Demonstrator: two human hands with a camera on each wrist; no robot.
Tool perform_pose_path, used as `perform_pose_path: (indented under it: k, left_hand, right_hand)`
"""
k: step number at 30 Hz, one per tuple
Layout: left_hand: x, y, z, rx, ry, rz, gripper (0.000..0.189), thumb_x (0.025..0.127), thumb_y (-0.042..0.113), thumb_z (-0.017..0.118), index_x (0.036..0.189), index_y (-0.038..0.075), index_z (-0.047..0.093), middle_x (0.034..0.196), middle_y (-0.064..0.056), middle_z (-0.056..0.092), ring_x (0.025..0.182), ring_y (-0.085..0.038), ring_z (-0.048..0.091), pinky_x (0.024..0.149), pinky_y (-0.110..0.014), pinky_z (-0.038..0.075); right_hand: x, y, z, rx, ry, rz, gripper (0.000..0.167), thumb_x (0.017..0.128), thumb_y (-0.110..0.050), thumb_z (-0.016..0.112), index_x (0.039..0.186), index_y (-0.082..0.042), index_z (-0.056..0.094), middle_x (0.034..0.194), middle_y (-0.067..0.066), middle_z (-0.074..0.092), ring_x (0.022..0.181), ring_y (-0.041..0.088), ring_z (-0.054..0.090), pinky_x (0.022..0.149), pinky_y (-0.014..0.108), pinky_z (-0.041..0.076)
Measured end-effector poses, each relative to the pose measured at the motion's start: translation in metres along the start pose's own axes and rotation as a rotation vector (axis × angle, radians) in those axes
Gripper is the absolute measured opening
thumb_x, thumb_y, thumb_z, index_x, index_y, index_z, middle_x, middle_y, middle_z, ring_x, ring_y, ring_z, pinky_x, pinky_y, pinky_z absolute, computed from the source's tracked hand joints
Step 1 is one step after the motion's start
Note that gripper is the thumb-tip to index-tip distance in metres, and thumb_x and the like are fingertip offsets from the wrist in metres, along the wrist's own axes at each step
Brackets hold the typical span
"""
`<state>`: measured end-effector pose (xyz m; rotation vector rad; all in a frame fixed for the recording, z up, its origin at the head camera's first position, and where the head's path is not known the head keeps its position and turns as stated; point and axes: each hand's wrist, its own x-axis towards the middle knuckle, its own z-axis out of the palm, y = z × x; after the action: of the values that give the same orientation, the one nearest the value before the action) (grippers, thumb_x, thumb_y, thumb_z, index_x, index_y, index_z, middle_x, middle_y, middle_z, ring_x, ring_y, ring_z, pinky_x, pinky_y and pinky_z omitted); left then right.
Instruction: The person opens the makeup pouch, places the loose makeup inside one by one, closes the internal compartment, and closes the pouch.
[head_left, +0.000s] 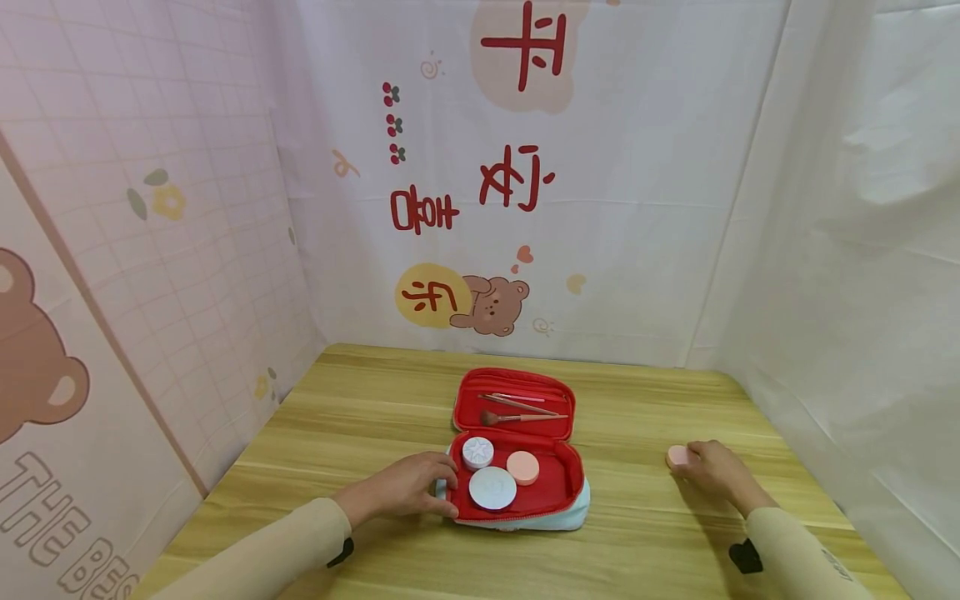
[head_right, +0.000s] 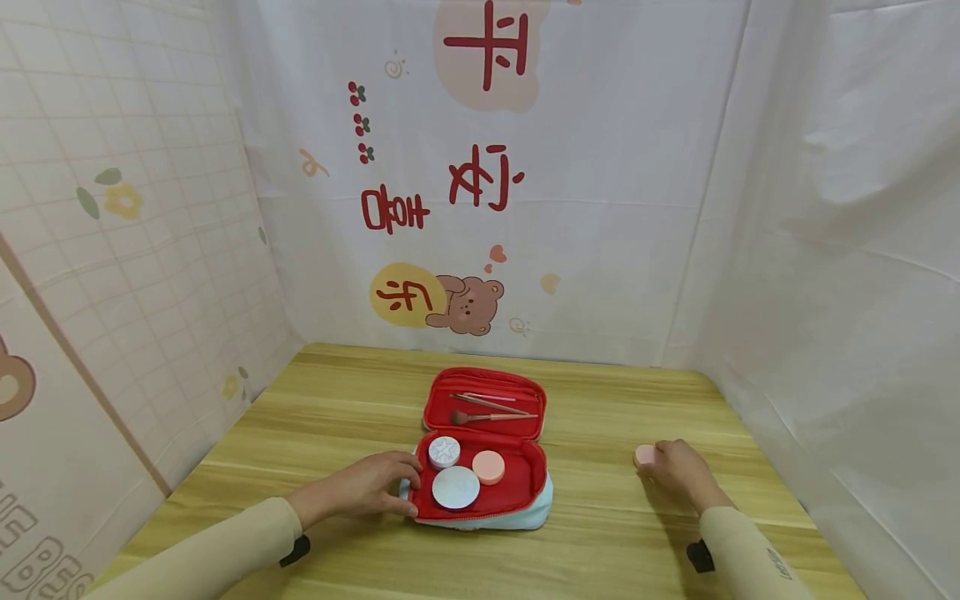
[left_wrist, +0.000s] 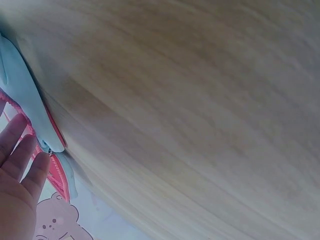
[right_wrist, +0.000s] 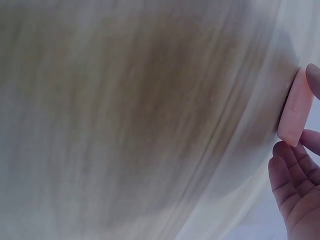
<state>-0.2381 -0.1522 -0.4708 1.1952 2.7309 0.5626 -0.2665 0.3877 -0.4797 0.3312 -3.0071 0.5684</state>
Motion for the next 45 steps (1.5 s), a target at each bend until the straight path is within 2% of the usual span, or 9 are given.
perform_pose_path:
  k: [7,16,20,23,29,36,45]
  left_hand:
    - [0.001,0.000,0.000,0.007,-0.005,-0.001,0.040,0.084,0.053,0.074,0.102,0.018,0.072,0.116,0.007,0.061,0.109,-0.009,0.056,0.098,-0.032,0.047]
    - [0.001,0.001,-0.001,0.013,-0.011,0.000,0.039,0.084,0.050,0.076,0.103,0.017,0.073,0.116,0.006,0.061,0.109,-0.010,0.057,0.099,-0.032,0.047]
    - [0.001,0.001,-0.001,0.013,-0.010,0.002,0.038,0.084,0.050,0.076,0.102,0.016,0.073,0.116,0.006,0.061,0.109,-0.010,0.057,0.099,-0.032,0.047]
    - [0.001,0.001,-0.001,0.013,-0.011,0.002,0.038,0.084,0.050,0.076,0.103,0.016,0.073,0.116,0.006,0.061,0.109,-0.011,0.057,0.099,-0.032,0.047]
    - [0.001,0.002,-0.001,0.009,-0.015,-0.006,0.039,0.084,0.051,0.075,0.103,0.017,0.072,0.118,0.004,0.061,0.110,-0.012,0.056,0.100,-0.033,0.047]
    - [0.001,0.001,-0.001,0.009,-0.012,-0.003,0.039,0.084,0.051,0.075,0.103,0.017,0.073,0.117,0.004,0.061,0.110,-0.012,0.057,0.099,-0.033,0.047]
    - [0.001,-0.001,0.001,0.011,-0.012,-0.006,0.041,0.084,0.053,0.074,0.103,0.018,0.072,0.118,0.003,0.061,0.111,-0.012,0.057,0.100,-0.034,0.047]
  right_hand:
    - [0.000,-0.001,0.000,0.001,0.032,-0.044,0.055,0.088,-0.022,0.073,0.114,0.023,0.058,0.106,0.038,0.062,0.099,0.053,0.060,0.084,0.061,0.048]
    - [0.008,-0.022,-0.001,0.092,0.027,-0.069,0.059,0.086,-0.026,0.076,0.119,0.019,0.059,0.110,0.032,0.065,0.100,0.043,0.062,0.082,0.054,0.050]
    - [0.014,-0.036,0.001,0.131,0.033,-0.103,0.053,0.085,-0.024,0.078,0.115,0.016,0.063,0.100,0.022,0.069,0.085,0.029,0.061,0.073,0.042,0.050]
    - [0.018,-0.046,0.001,0.145,0.039,-0.136,0.044,0.084,-0.021,0.079,0.111,0.011,0.067,0.090,0.013,0.068,0.074,0.019,0.053,0.065,0.034,0.046]
    - [0.022,-0.068,0.000,0.191,0.020,-0.172,0.029,0.084,-0.017,0.079,0.102,0.003,0.070,0.077,0.003,0.060,0.066,0.015,0.047,0.057,0.027,0.039]
    - [0.025,-0.092,0.004,0.203,0.021,-0.170,0.047,0.079,-0.018,0.083,0.115,0.009,0.067,0.097,0.013,0.067,0.081,0.021,0.056,0.064,0.029,0.045]
    - [0.026,-0.119,0.007,0.229,0.014,-0.184,0.053,0.077,-0.019,0.084,0.118,0.010,0.066,0.102,0.013,0.065,0.085,0.022,0.056,0.066,0.029,0.046]
